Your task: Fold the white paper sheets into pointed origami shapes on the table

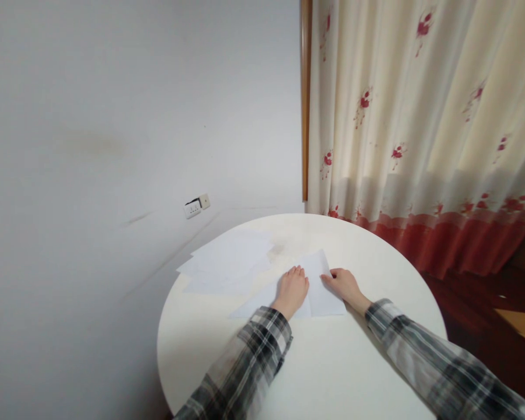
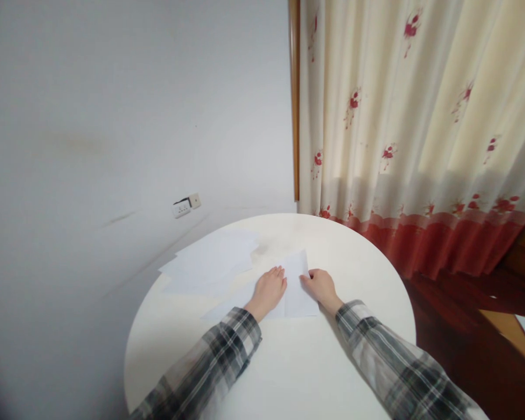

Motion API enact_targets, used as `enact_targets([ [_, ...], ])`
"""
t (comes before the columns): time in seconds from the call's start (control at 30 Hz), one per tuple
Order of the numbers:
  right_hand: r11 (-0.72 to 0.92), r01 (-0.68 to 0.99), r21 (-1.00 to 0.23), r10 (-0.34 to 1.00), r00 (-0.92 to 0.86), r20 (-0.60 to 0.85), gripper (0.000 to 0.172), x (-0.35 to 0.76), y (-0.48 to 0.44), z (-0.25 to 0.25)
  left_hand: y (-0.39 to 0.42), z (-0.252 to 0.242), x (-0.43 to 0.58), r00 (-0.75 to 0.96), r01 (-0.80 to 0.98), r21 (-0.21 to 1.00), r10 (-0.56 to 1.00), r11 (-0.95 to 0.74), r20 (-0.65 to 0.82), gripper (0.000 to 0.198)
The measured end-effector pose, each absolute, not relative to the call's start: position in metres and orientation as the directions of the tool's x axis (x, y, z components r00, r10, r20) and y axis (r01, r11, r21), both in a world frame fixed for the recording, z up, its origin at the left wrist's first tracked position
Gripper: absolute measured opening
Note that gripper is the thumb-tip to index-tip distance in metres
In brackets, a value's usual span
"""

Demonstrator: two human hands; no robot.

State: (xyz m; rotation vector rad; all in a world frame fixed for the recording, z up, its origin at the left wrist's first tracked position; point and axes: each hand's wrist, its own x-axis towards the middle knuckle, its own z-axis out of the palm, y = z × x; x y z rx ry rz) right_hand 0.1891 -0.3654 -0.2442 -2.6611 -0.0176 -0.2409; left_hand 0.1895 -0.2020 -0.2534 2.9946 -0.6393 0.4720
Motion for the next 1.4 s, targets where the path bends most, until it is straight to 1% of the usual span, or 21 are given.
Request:
enact_targets([
  [0.13, -0.901, 0.057, -0.429, -0.019, 0.985, 0.172, 0.033, 0.189, -0.366, -0.244, -0.201, -0.253, 0.184, 0.859, -0.434, -0.022, -0.421, -0.901, 0.291, 0.039],
  [0.37, -0.910, 0.059, -0.410, -0.009, 0.987, 0.162, 0.032, 0.190, -0.367, -0.244, -0.202, -0.252, 0.182, 0.874, -0.419, -0.023, -0.410, -0.908, 0.260, 0.042],
  [0.57, -0.909, 0.055, -0.413, -0.009, 0.988, 0.151, 0.029, 0.191, -0.366, -0.243, -0.201, -0.252, 0.183, 0.874, -0.424, -0.045, -0.422, -0.904, 0.240, 0.043],
  [0.8, -0.902, 0.046, -0.429, -0.022, 0.988, 0.151, 0.030, 0.190, -0.366, -0.241, -0.201, -0.253, 0.184, 0.888, -0.406, -0.023, -0.401, -0.913, 0.225, 0.043],
  [0.93, -0.894, 0.041, -0.447, -0.036, 0.986, 0.162, 0.035, 0.186, -0.364, -0.239, -0.199, -0.256, 0.185, 0.892, -0.401, 0.002, -0.389, -0.916, 0.229, 0.044],
  [1.07, -0.874, 0.012, -0.486, -0.062, 0.989, 0.135, 0.044, 0.179, -0.363, -0.239, -0.197, -0.257, 0.192, 0.894, -0.397, 0.020, -0.381, -0.918, 0.237, 0.043],
  [1.23, -0.888, 0.008, -0.459, -0.063, 0.988, 0.138, 0.035, 0.175, -0.363, -0.241, -0.199, -0.256, 0.197, 0.890, -0.394, 0.030, -0.373, -0.919, 0.264, 0.042],
  [1.4, -0.901, 0.022, -0.433, -0.048, 0.987, 0.150, 0.037, 0.176, -0.361, -0.241, -0.199, -0.259, 0.197, 0.898, -0.375, 0.052, -0.349, -0.925, 0.268, 0.043],
])
